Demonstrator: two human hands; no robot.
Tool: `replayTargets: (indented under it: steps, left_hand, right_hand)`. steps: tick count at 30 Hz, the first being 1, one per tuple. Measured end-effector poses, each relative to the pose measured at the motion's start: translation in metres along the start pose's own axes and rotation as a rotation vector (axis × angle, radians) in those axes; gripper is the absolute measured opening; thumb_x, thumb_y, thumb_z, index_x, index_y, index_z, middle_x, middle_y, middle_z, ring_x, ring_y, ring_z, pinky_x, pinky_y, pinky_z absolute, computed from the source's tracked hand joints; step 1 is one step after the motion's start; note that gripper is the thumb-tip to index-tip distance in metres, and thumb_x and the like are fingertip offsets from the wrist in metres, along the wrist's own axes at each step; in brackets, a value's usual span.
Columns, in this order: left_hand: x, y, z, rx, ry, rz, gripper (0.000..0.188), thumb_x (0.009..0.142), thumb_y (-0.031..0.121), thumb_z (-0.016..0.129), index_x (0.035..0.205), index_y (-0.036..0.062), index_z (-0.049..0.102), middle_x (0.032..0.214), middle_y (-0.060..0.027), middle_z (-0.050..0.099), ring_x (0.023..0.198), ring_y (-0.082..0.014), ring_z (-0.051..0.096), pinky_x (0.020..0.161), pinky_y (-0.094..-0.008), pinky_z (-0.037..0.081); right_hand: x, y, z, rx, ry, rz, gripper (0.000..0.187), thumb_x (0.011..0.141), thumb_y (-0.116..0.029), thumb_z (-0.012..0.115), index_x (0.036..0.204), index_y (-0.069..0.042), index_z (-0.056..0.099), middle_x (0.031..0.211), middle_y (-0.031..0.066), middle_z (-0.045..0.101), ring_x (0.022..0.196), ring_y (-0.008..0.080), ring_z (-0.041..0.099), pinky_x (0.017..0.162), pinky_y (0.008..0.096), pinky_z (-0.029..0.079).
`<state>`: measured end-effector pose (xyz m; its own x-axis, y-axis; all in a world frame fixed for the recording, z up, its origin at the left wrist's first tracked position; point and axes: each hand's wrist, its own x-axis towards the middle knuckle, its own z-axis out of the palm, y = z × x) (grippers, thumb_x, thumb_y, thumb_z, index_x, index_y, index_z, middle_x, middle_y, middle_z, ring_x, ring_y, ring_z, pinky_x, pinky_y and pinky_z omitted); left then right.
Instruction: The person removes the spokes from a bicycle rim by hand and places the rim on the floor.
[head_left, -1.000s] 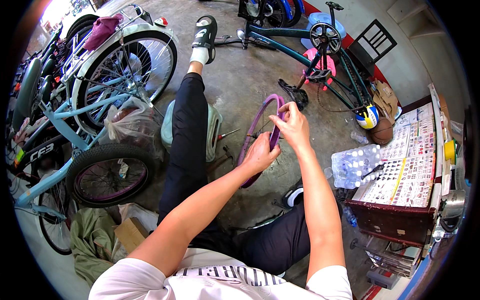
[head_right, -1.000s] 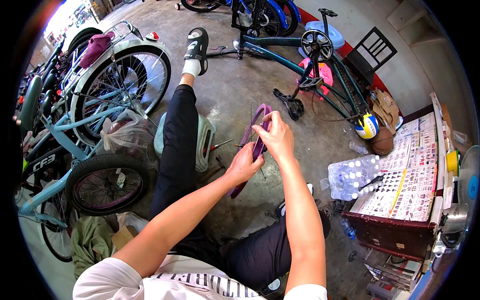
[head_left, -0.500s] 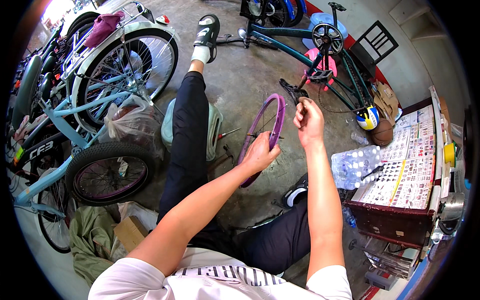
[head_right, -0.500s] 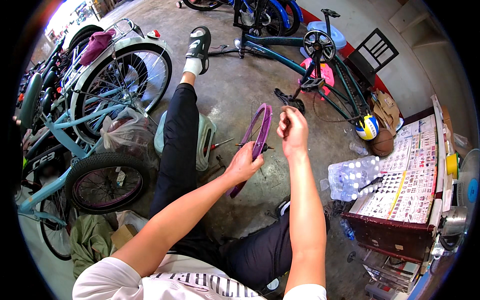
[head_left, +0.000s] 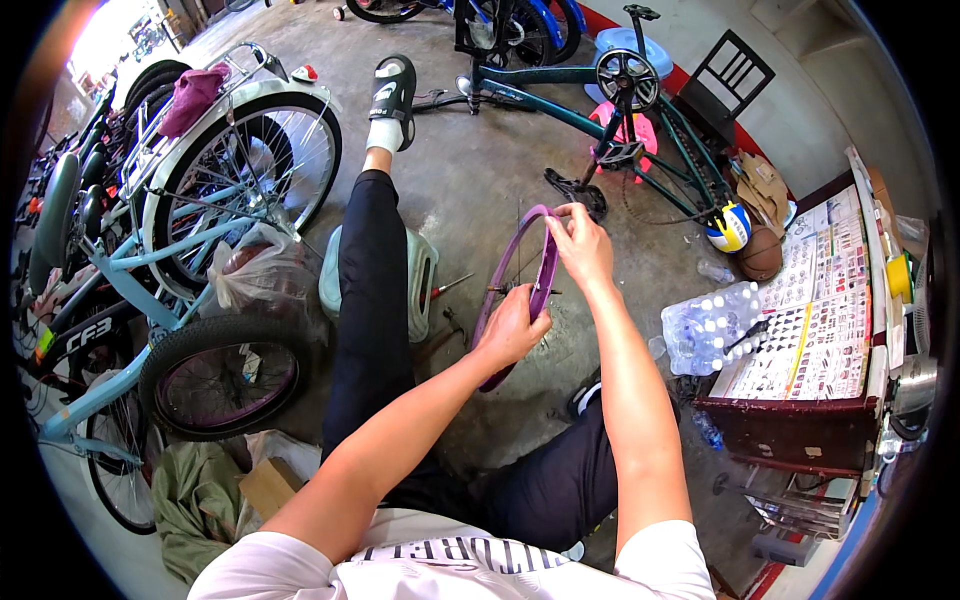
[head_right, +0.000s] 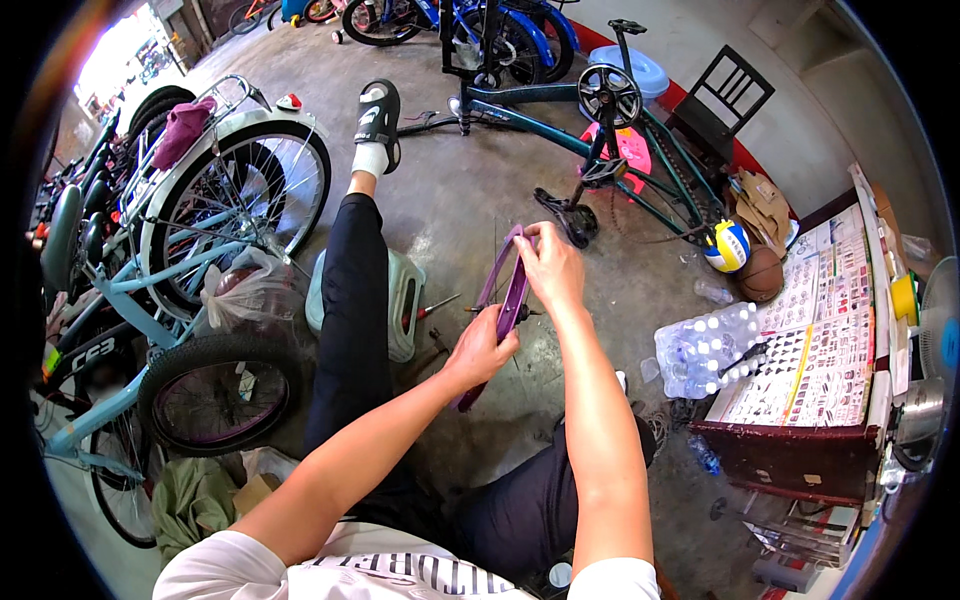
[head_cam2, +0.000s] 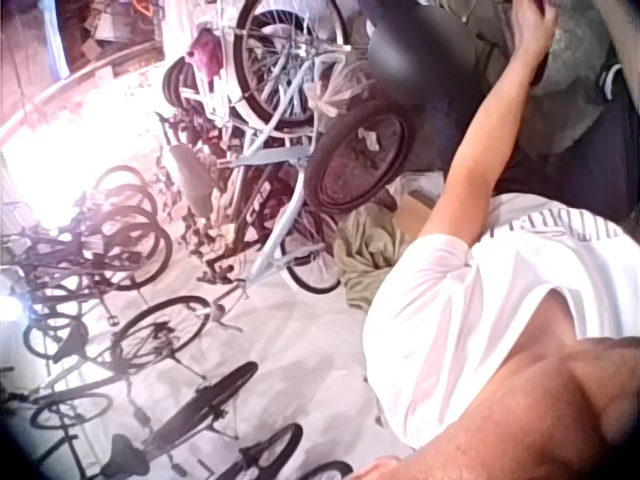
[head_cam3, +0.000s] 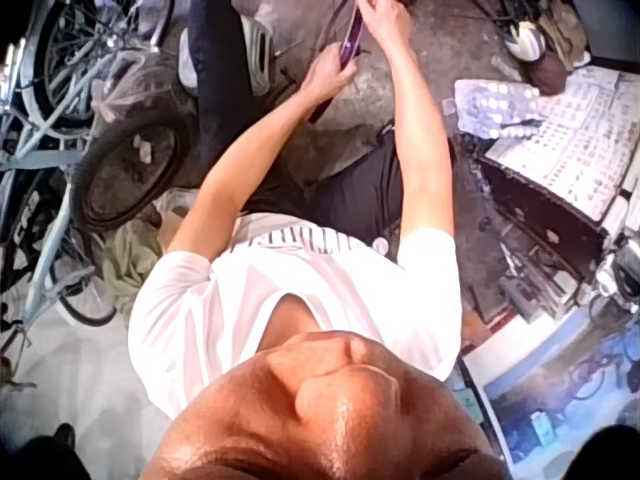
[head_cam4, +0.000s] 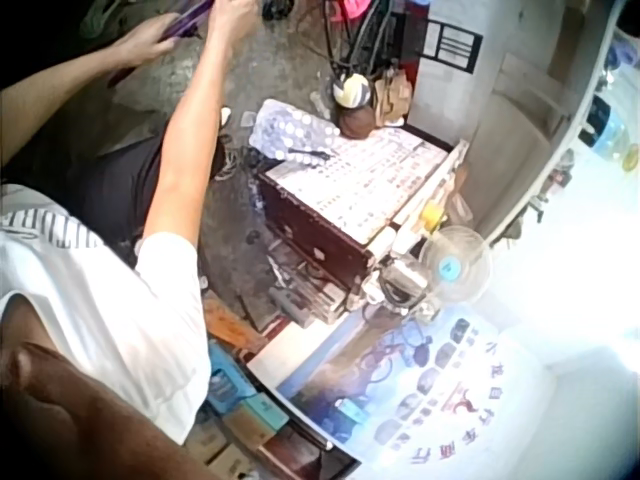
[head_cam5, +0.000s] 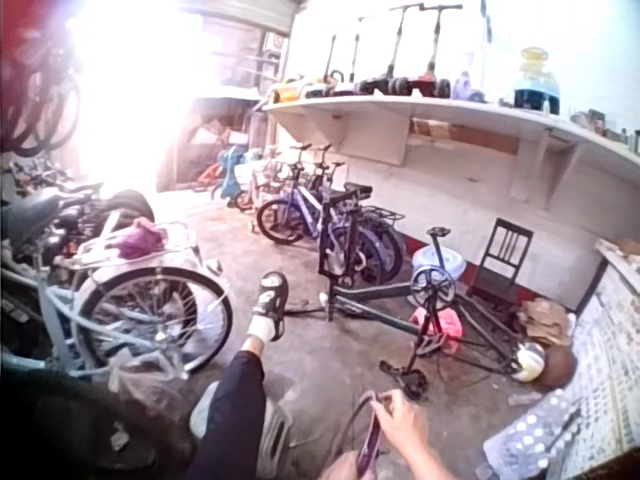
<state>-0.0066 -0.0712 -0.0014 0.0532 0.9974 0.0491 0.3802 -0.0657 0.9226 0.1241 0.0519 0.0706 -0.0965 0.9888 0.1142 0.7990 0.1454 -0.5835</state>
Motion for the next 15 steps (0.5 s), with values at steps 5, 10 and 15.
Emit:
replayTargets:
  steps: [5, 10, 15]
  left_hand:
    - [-0.001, 0.002, 0.002, 0.000, -0.036, -0.044, 0.048, 0.090, 0.023, 0.065, 0.125, -0.0086, 0.058, 0.113, -0.0331, 0.066, 0.107, -0.0484, 0.066, 0.094, -0.0528, 0.052]
    - [-0.005, 0.006, -0.002, 0.017, -0.078, -0.077, 0.050, 0.091, 0.024, 0.066, 0.127, -0.0090, 0.057, 0.115, -0.0330, 0.066, 0.108, -0.0478, 0.066, 0.095, -0.0521, 0.052]
    - [-0.006, 0.007, 0.003, 0.023, -0.100, -0.061, 0.052, 0.091, 0.024, 0.066, 0.130, -0.0096, 0.056, 0.117, -0.0332, 0.065, 0.109, -0.0478, 0.065, 0.096, -0.0515, 0.051]
  right_hand:
    - [0.001, 0.006, 0.005, -0.036, -0.004, -0.077, 0.022, 0.102, -0.025, 0.058, 0.120, -0.012, 0.057, 0.092, 0.0180, 0.075, 0.087, 0.0438, 0.072, 0.076, 0.0547, 0.054]
    - [-0.004, -0.004, -0.002, -0.049, -0.043, -0.023, 0.024, 0.100, -0.026, 0.058, 0.117, -0.009, 0.058, 0.094, 0.0201, 0.075, 0.092, 0.0433, 0.072, 0.079, 0.0544, 0.053]
    - [0.001, 0.012, 0.001, -0.042, -0.026, -0.049, 0.027, 0.100, -0.032, 0.062, 0.116, -0.010, 0.059, 0.093, 0.0197, 0.075, 0.092, 0.0431, 0.072, 0.079, 0.0541, 0.054]
